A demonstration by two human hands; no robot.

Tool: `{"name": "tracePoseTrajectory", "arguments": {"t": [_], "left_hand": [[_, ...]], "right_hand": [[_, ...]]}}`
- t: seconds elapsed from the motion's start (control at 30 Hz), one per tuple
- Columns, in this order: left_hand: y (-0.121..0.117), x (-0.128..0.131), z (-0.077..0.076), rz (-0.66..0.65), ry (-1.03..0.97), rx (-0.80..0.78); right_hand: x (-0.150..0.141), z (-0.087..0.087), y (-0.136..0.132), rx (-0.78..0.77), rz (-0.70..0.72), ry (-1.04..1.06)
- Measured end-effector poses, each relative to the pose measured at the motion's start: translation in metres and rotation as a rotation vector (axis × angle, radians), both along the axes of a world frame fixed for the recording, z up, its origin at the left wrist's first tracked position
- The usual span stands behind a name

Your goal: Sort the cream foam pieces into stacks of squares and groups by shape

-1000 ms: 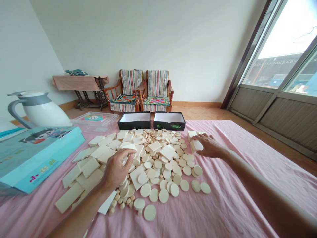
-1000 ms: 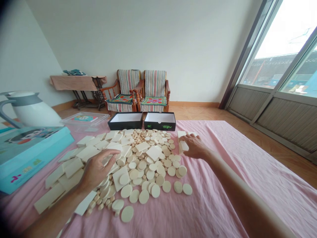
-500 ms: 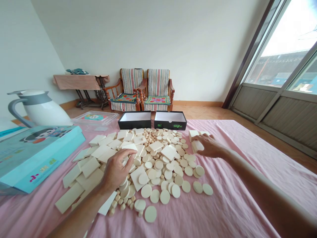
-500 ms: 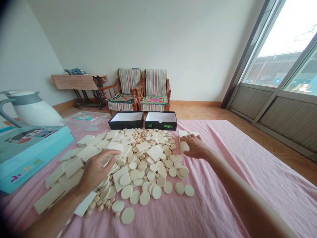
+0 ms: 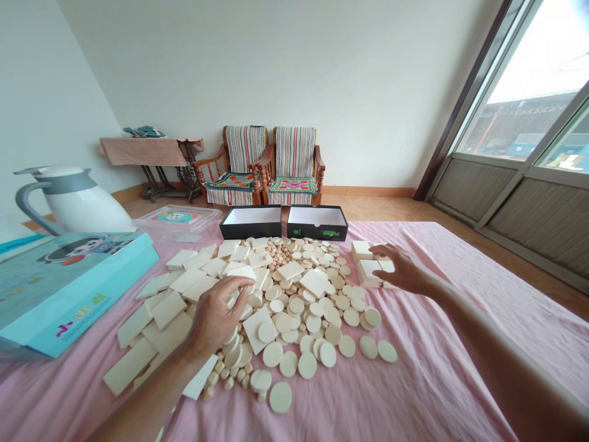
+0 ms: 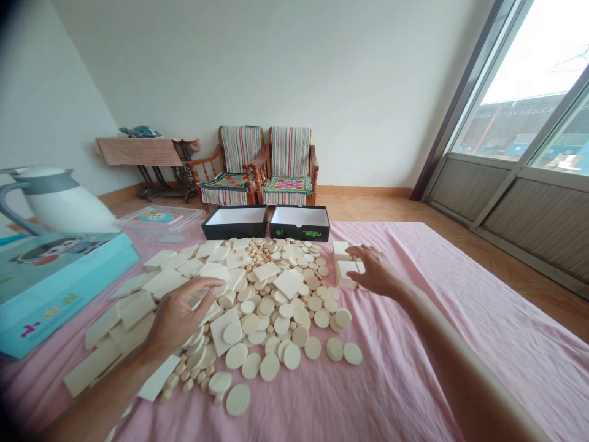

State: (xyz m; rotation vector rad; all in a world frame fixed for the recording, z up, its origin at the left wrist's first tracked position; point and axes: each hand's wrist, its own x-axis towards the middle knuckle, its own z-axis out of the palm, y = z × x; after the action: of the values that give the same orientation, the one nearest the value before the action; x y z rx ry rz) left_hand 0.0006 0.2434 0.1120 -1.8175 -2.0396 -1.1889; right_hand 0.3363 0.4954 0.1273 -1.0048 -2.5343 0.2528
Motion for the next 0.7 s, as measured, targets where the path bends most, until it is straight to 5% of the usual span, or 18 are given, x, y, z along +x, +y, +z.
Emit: {"name": "tracePoseTrajectory", "arguments": {"t": [0.2,0.43,0.7], "left_hand": [[0.002,0.002,0.002,-0.001,0.002,0.012],[0.002,0.002,0.002,0.008,0.007,0.021],[0.002,0.001,0.000,0.005,0.008,0.014]], "right_hand": [[0.017,-0.017,-0.034,-0.318,-0.343,0.176],[0.022,-0.039,-0.061,-0.812,-0.323,0.362],[0.015,-0.036,-0.067,-0.876,-0.301,0.370]]}}
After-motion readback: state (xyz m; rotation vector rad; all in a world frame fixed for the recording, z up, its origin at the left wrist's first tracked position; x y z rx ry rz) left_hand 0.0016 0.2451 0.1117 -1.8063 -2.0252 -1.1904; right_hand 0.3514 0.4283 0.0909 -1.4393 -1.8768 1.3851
